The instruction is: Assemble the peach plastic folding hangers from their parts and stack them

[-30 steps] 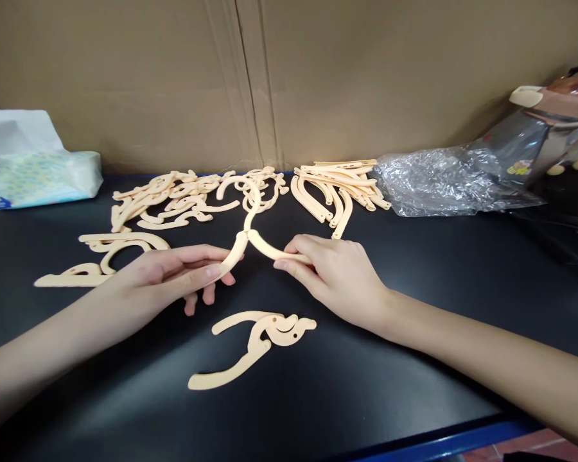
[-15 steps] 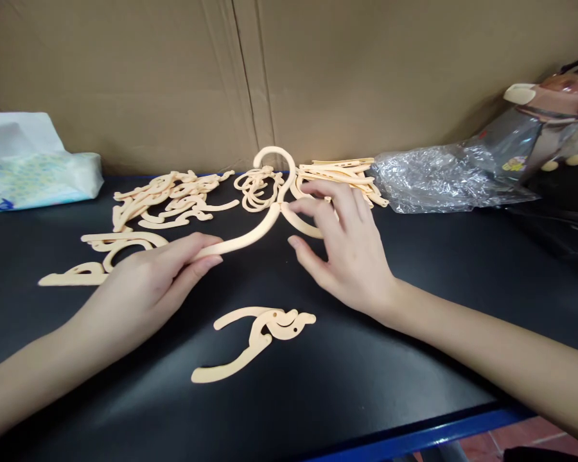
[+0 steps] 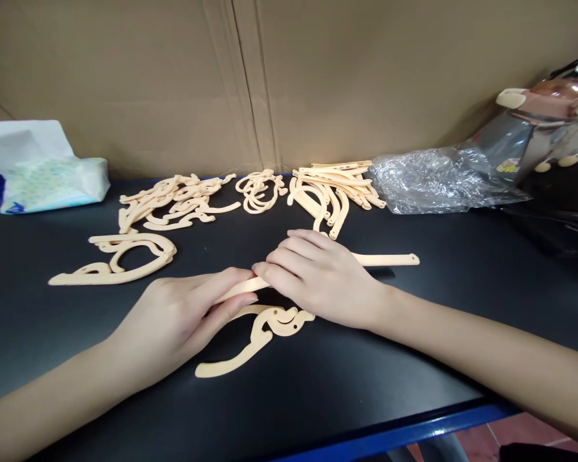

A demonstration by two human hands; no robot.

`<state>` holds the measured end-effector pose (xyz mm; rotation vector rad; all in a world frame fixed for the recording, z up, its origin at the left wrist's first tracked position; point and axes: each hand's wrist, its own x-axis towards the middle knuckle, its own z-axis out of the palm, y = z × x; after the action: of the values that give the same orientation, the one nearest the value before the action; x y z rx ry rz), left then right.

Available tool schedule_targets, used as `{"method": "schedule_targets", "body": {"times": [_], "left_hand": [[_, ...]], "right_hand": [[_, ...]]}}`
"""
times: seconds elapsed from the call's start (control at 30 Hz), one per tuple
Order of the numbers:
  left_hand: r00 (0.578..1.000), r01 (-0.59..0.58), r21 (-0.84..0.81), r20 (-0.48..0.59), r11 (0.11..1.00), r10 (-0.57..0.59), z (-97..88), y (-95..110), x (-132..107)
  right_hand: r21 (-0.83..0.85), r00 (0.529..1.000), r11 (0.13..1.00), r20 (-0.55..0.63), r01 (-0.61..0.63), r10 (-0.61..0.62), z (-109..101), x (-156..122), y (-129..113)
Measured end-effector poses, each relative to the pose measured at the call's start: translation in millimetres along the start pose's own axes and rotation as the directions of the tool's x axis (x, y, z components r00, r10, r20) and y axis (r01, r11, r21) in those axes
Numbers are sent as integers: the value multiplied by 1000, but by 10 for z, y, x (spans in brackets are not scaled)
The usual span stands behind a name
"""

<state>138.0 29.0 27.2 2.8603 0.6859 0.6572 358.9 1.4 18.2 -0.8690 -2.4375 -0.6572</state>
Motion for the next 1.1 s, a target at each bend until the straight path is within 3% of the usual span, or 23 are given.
{"method": "schedule_targets", "body": {"times": [0.33, 0.47, 0.57, 0.67, 0.77, 0.9, 1.1], "left_hand": [[994, 93, 21, 48, 995, -94, 26, -32, 18], [986, 163, 151, -69, 975, -154, -8, -87, 8], [985, 136, 207, -135, 969, -109, -52, -109, -4], [997, -51, 115, -51, 992, 57, -75, -61, -31], [978, -186, -13, 96, 982, 187, -64, 38, -61], [966, -155, -30, 204, 988, 158, -44, 118, -72], [979, -101, -19, 178, 995, 103, -46, 82, -90]], "right_hand": [[128, 997, 989, 35, -78, 74, 43, -4, 18], [182, 984, 969, 89, -167, 153, 68, -43, 76], [276, 960, 924, 160, -266, 229, 92, -76, 144], [368, 943, 873, 207, -320, 259, 114, -98, 193], [407, 942, 854, 220, -326, 254, 126, -105, 205], [406, 944, 857, 223, -318, 245, 131, -103, 197], [395, 939, 858, 232, -329, 253, 127, -93, 191]]}}
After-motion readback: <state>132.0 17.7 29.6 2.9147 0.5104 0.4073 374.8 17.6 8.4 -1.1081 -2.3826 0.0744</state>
